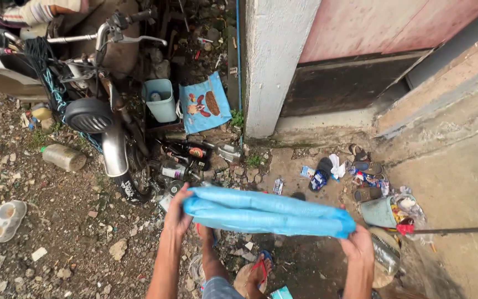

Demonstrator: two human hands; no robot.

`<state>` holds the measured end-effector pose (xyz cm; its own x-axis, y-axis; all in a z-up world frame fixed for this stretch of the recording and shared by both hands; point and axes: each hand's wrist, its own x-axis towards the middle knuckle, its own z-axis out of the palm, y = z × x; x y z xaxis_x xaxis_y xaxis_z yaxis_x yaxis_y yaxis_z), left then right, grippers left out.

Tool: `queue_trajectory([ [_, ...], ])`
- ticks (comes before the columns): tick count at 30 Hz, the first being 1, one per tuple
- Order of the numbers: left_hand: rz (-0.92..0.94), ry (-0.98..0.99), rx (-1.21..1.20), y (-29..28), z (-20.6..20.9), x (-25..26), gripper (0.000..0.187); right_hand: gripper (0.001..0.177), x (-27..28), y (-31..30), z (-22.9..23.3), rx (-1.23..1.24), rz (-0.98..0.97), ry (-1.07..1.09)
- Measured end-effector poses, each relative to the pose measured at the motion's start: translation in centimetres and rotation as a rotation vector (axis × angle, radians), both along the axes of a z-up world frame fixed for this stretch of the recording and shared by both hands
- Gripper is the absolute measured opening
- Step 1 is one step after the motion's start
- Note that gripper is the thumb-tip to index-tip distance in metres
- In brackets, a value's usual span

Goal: Sweep and collect trash into a blue bag outdoors near a motorcycle.

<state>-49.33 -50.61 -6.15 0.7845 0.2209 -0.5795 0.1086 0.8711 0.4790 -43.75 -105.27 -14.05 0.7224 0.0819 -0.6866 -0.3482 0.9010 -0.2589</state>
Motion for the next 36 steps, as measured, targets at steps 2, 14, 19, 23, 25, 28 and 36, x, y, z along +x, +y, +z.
queue_trajectory([
  [2,-0.226,0.044,0.408,-0.9,0.7,-0.5,0.055,0.036,1.0,-1.7,-3.4,0.325,-0.049,0.010],
  [14,-0.560,-0.569,2.052,-10.4,4.6,0.8,0.049,0.032,1.0,-3.1,7.0,0.207,0.130,-0.123],
  [19,-0.642,-1.098,1.713,-19.7,3.1,2.2,0.053,0.032,-0.2,-3.3,10.5,0.161,0.098,-0.165],
  [23,-0.641,-1.038,1.826,-22.8,1.1,4.3,0.022,0.034,-2.0,-5.7,13.2,-0.437,0.167,-0.201],
  [25,-0.642,-0.925,1.800,-24.0,4.9,4.6,0.018,0.035,-4.5,-3.4,16.7,-0.813,0.171,-0.152],
  [28,-0.675,-0.698,1.570,-26.1,10.1,6.5,0.017,0.072,-7.3,4.7,20.4,-2.330,-0.154,-0.089],
  [36,-0.446,-0.889,1.926,-21.5,9.1,11.4,0.034,0.063,-10.1,10.0,11.3,-2.181,0.610,0.156],
])
